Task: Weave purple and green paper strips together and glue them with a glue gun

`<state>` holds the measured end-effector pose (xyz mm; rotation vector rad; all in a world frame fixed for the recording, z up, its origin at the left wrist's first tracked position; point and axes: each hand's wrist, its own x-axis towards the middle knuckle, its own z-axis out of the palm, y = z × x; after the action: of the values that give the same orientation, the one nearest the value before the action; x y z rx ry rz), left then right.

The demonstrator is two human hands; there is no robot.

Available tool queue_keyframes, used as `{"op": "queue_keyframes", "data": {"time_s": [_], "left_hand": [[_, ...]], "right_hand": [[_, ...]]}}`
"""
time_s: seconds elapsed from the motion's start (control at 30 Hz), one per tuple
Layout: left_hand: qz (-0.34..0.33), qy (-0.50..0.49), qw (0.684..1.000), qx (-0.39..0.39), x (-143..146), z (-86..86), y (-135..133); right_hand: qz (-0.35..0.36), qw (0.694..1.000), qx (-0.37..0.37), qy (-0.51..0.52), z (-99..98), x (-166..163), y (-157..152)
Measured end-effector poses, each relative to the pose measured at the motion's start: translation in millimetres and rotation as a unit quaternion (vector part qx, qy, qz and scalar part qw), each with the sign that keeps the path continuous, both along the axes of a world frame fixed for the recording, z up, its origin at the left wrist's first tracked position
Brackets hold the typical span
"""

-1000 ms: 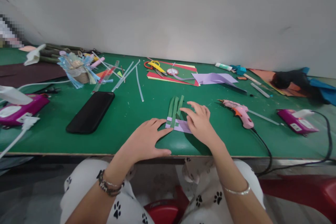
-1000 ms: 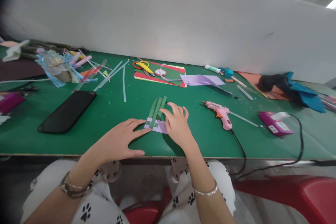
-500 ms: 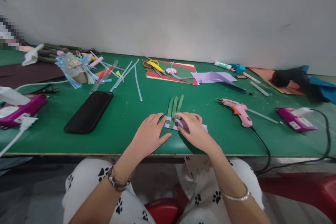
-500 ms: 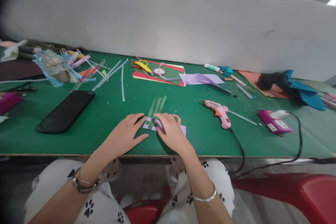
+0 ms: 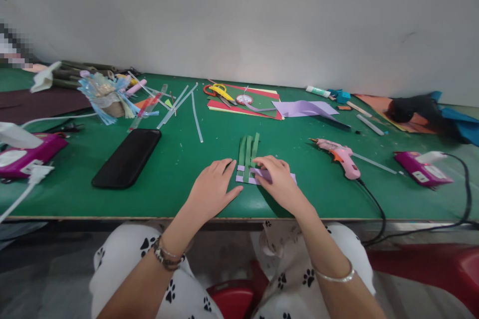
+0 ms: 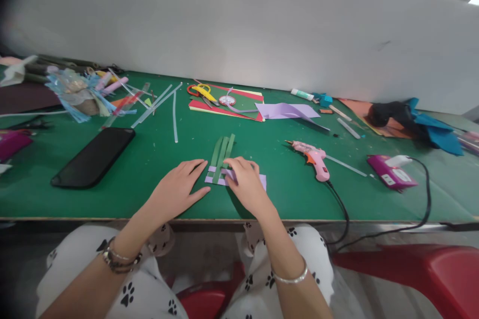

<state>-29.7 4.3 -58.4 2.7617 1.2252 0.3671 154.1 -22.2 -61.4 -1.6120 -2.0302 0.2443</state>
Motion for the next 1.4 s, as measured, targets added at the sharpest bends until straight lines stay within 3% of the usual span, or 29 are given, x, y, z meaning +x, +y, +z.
{"op": "queue_keyframes", "data": {"time_s": [0.23,0.57,0.83,1.0,1.2,1.4], "left_hand": [[-0.014,0.012,1.0,0.009,2,-1.4,0],[-0.011,-0.004,1.0,0.004,0,-1.7,0],[0.022,-0.087,0.996,-0.031,4,0.7,-2],[0.076,-0.177,0.976,-0.104,12,3.6,-5],[0.09,-0.266,0.944,-0.174,15,0.0,1],[0.125,-0.334,0.915,-0.19,10,-2.6,6]], "right_hand": [[0.006,0.998,-0.028,0.051,1.0,-2,5],[0.03,0.999,-0.022,0.04,1.8,-4,6],[0.047,0.998,-0.003,0.04,-0.9,-3,4],[0.049,0.996,-0.004,0.069,-0.6,-2,1],[0.059,0.995,0.0,0.078,3.4,-2,-2],[-0.045,0.986,0.088,0.137,15.8,4,-10]]}}
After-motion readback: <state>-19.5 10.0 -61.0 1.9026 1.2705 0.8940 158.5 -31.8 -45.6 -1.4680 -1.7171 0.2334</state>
